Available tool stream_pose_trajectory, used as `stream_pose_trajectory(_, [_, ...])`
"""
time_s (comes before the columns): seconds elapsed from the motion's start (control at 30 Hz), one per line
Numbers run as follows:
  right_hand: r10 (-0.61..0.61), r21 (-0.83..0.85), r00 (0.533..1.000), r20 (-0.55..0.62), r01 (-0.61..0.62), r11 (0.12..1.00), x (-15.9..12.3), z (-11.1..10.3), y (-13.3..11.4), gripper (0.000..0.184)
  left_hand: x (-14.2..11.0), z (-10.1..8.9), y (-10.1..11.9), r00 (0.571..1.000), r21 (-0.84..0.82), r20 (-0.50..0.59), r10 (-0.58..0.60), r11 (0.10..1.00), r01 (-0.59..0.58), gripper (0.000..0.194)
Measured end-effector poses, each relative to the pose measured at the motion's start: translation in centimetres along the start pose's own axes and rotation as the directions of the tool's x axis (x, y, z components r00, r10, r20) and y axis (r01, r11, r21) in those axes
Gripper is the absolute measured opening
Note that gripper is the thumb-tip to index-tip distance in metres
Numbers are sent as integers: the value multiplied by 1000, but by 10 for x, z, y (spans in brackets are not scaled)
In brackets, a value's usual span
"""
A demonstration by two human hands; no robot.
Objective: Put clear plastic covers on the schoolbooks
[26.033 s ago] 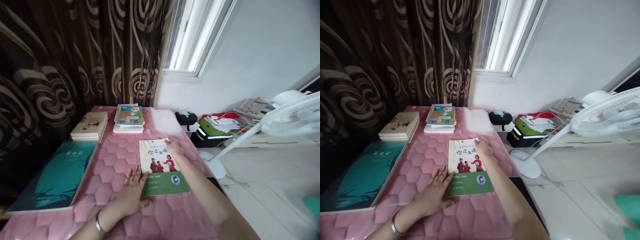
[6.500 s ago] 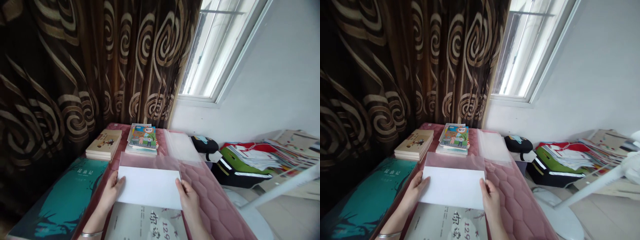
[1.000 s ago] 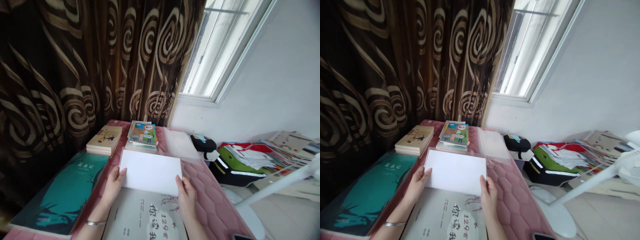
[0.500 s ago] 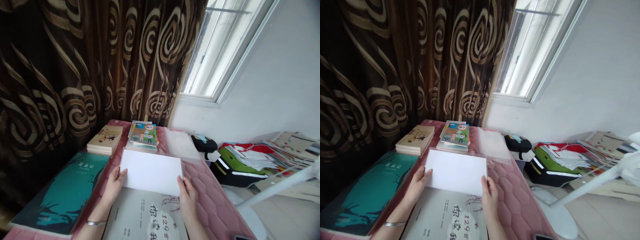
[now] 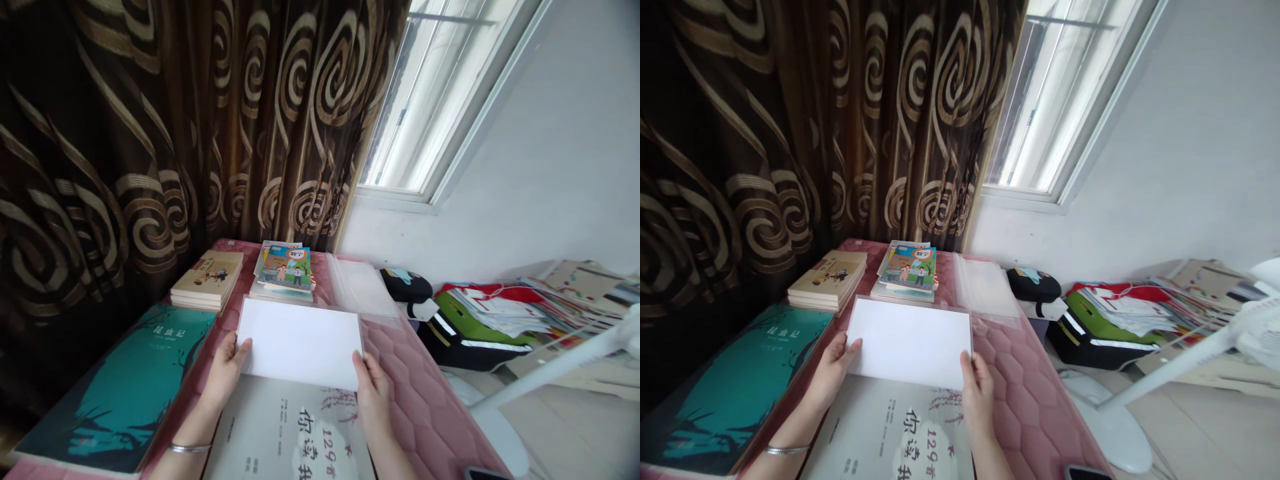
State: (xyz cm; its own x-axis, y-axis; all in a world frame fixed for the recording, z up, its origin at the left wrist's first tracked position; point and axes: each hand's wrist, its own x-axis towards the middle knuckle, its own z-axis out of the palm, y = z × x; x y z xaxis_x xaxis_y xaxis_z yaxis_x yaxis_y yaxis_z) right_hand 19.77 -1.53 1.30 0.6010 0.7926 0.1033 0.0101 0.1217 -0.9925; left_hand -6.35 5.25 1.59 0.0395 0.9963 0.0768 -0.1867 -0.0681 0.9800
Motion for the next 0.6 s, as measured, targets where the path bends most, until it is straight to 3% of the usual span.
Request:
stream_pose_trajectory(0.3, [-21, -100, 1000, 17, 22, 995, 3, -2, 7, 48, -1, -1, -1, 1000, 30, -3, -8, 1000, 8, 44])
stream_pose_trajectory(0.6, [14, 26, 1000, 17, -15, 1000, 0, -3, 7, 43, 0, 2, 3, 1000, 86, -26, 7, 996, -5, 42])
